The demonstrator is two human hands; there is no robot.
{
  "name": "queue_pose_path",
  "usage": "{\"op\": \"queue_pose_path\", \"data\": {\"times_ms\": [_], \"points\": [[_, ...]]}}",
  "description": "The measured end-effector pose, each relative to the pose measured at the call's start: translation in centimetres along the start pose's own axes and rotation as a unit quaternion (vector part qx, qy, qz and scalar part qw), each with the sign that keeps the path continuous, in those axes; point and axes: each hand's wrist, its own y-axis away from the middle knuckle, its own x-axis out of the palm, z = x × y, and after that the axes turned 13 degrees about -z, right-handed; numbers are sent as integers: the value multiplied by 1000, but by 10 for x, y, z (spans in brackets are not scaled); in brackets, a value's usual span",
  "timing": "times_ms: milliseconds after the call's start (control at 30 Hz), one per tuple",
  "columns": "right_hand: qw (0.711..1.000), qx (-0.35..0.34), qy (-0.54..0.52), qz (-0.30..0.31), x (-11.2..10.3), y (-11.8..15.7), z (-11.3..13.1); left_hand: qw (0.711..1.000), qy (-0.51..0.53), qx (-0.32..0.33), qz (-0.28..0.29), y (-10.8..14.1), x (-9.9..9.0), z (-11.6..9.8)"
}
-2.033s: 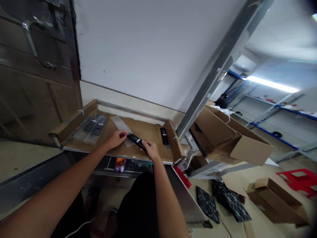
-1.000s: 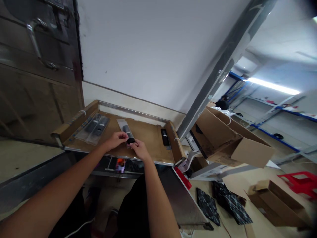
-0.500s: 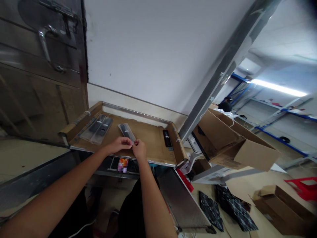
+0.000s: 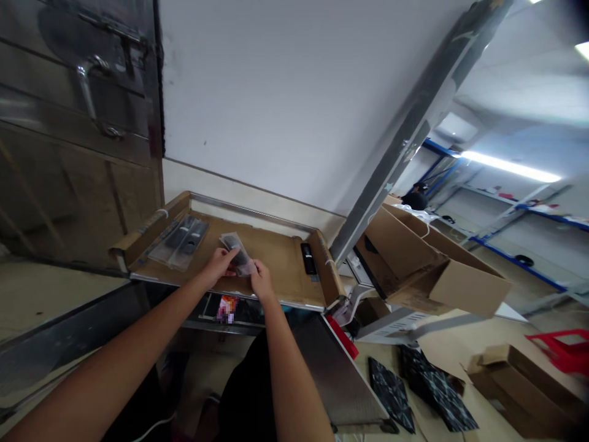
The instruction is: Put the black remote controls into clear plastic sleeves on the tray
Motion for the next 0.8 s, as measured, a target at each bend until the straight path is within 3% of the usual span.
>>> {"op": "queue_pose_path", "data": {"times_ms": [100,200,467,633,800], "points": [[999,10,-1,30,1,3,-2,998,27,18,-56,-10,3,-7],[998,40,14,44,4,6,-8,997,41,27,-63,-24,0,-16],[998,45,36,3,10,8,-20,982,158,26,-99,-36,-14,-33],[998,64,3,-8,9,4,-14,961,273,11,-36,-24,-12,-36],[994,105,-29,-1,4,-1,-6,949,315,9,8,-11,-3,-34]]}}
